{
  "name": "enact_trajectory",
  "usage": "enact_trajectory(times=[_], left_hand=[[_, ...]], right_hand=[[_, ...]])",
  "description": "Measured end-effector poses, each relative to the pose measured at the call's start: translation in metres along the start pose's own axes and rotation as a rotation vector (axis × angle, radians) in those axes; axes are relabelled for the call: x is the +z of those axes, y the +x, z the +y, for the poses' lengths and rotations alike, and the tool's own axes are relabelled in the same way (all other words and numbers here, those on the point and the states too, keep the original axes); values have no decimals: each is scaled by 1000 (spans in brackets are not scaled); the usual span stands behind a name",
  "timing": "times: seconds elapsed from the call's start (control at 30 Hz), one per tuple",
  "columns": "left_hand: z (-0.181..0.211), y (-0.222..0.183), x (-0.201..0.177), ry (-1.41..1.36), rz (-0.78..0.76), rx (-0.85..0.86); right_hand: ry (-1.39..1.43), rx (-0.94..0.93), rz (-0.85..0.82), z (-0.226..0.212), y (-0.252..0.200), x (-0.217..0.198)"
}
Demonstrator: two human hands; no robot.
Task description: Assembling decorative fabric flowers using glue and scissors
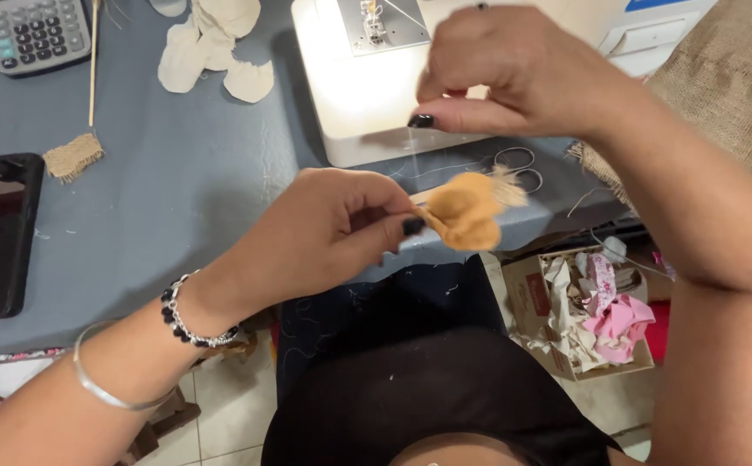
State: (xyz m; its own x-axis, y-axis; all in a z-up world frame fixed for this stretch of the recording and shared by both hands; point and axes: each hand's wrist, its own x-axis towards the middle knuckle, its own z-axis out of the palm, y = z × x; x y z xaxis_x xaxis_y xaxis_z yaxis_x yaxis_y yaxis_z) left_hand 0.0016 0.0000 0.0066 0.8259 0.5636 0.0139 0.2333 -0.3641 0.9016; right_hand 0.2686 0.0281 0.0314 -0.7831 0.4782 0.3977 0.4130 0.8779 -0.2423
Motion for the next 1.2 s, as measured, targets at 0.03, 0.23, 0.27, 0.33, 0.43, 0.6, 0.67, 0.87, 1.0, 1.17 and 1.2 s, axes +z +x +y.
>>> enact_trajectory(times=[0.03, 0.23, 0.27, 0.33, 0.43, 0.6, 0.67, 0.87, 1.0, 1.17, 1.2], left_hand=[[-6, 3, 0, 2, -4, 0], [-42, 15, -11, 379, 393, 68], [-31, 12, -12, 195, 445, -71], [-17, 5, -13, 8, 497, -206], [-18, -6, 0, -277, 593, -234], [-31, -18, 29, -779, 538, 156], [-31, -27, 39, -720, 484, 226], [-38, -50, 60, -286, 374, 354], [-45, -59, 57, 226, 384, 433], [-42, -62, 51, 817, 428, 555], [-39, -62, 46, 871, 431, 677]], right_hand=[[-1, 3, 3, -7, 2, -3], [-496, -177, -44, -26, 16, 0], [-598, -223, 18, -24, 13, 6], [-699, -274, 80, -23, 8, 14], [-712, -316, 139, -19, -5, 32], [-120, -67, 248, -4, -26, 67], [10, 21, 274, -14, -25, 67], [-107, 217, 187, -27, -78, 45], [-237, 512, -240, -41, -119, 48], [-251, 677, -378, -34, -141, 44], [-238, 666, -393, -27, -148, 43]])
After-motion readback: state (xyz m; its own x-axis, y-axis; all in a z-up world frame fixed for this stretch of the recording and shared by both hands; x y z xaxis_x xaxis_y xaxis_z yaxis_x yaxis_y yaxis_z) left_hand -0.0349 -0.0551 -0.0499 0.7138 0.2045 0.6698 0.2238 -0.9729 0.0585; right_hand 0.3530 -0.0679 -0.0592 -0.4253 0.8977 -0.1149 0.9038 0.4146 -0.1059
